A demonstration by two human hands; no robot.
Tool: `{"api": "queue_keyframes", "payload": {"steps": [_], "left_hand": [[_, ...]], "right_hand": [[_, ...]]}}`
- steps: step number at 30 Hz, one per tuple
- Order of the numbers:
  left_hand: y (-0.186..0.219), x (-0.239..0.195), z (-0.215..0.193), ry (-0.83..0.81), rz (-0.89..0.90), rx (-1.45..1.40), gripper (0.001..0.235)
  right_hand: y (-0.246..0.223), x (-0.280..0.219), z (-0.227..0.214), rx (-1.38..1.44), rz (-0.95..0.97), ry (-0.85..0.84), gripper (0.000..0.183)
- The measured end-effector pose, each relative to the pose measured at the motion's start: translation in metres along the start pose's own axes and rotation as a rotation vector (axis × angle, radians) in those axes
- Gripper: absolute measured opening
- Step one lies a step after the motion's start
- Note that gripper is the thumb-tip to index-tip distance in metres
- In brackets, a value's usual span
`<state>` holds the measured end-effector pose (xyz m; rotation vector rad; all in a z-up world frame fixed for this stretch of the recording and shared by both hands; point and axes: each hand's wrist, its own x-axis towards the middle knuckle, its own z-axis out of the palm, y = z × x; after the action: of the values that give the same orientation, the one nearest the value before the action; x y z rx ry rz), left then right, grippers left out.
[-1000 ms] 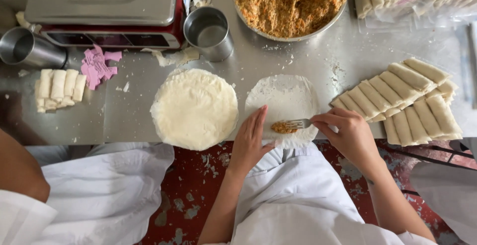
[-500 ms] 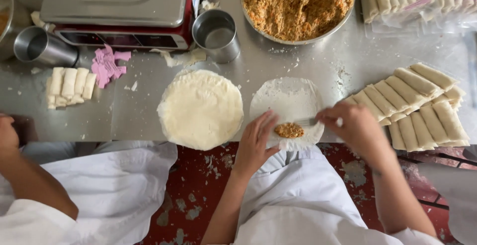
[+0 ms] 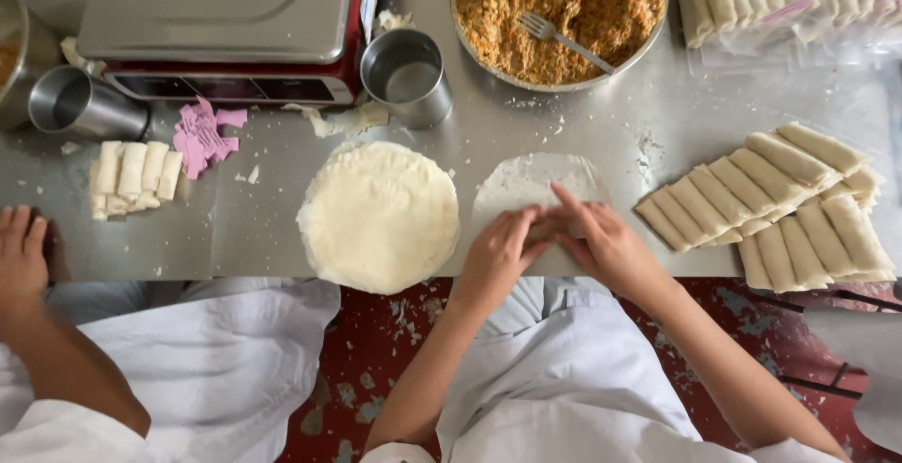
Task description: Assembling spring rolls by placing filling on thin wrappers and rolling them into cylinders on a production table.
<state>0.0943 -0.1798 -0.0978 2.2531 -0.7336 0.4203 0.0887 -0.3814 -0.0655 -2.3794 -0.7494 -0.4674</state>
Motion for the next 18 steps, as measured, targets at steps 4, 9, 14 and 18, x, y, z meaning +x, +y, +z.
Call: {"api": "queue_keyframes", "payload": {"steps": [4, 9, 14, 18], "left_hand": [[0.014, -0.006, -0.013, -0.041, 0.008, -0.026, 0.054], [0.017, -0.003, -0.049, -0.244, -0.116, -0.330, 0.059], [-0.031, -0.017, -0.023, -0.095, -0.271, -0.478, 0.027], [-0.018, -0.014, -0.012, 0.045, -0.097, -0.071, 0.020]], "right_hand": [[-0.014, -0.006, -0.007, -0.013, -0.031, -0.048, 0.068], [-0.018, -0.007, -0.028, 0.115, -0.013, -0.134, 0.057], [0.016, -0.021, -0.017, 0.021, 0.082, -0.093, 0.030], [0.012, -0.041, 0.015, -0.202, 0.133, 0.012, 0.040]]}}
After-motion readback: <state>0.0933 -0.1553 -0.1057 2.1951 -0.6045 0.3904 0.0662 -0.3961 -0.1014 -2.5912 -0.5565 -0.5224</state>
